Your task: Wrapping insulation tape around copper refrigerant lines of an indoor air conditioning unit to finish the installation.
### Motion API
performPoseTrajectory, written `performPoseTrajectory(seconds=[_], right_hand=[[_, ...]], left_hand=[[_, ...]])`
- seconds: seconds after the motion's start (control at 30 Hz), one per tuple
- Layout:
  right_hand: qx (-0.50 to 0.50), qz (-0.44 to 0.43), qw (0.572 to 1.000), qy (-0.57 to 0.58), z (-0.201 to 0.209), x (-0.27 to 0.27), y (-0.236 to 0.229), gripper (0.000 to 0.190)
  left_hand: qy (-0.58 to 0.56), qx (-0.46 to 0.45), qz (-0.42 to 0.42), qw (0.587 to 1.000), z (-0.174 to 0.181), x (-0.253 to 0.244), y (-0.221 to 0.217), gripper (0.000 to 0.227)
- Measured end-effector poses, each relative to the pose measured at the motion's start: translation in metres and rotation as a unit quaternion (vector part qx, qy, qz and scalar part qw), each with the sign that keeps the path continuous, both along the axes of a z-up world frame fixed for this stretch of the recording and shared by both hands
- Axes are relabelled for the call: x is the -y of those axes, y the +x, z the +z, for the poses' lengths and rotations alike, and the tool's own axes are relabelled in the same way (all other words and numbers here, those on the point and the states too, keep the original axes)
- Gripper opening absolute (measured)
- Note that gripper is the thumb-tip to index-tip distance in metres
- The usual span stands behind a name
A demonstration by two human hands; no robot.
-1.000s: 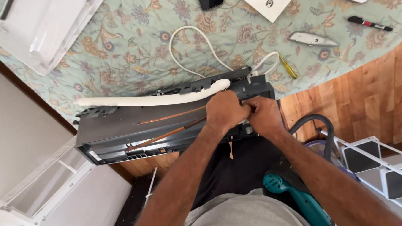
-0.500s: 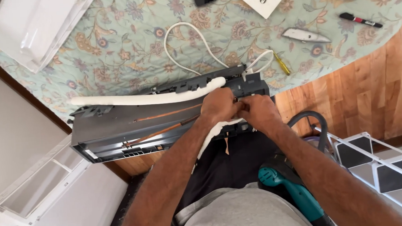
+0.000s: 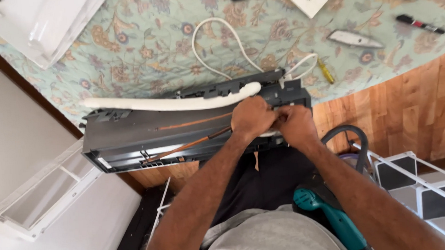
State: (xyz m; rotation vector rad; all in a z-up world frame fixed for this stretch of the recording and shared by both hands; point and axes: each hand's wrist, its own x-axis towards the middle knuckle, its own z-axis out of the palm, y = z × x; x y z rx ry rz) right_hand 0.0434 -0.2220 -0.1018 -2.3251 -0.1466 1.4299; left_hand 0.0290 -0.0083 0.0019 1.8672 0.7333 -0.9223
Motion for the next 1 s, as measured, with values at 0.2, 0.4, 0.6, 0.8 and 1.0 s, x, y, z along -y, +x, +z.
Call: performPoseTrajectory(seconds=[0.2, 0.4, 0.6, 0.8, 1.0], right_hand=[[-0.039, -0.017, 0.998, 0.037, 0.056, -0.048, 0.028, 0.003], [-0.017, 0.045, 0.998, 0.033, 0.074, -0.048, 0.023, 0.011], [-0.019, 0.165, 0.986, -0.003, 0.130, -0.071, 0.049, 0.030], [0.015, 0.249, 0.968, -0.007, 0.113, -0.072, 0.039, 0.021], [0.010, 0.096, 0.994, 0.060, 0.070, -0.051, 0.038, 0.024]], left_hand=[[0.024, 0.030, 0.179, 0.983, 0.000, 0.014, -0.015, 0.039], [-0.026, 0.033, 0.160, 0.986, -0.041, 0.011, -0.032, 0.031], [0.001, 0.076, 0.110, 0.991, -0.050, 0.018, -0.028, 0.037], [-0.033, 0.027, 0.098, 0.994, -0.075, 0.024, -0.029, 0.033], [-0.001, -0.020, -0.004, 1.000, -0.022, -0.007, 0.007, 0.032]])
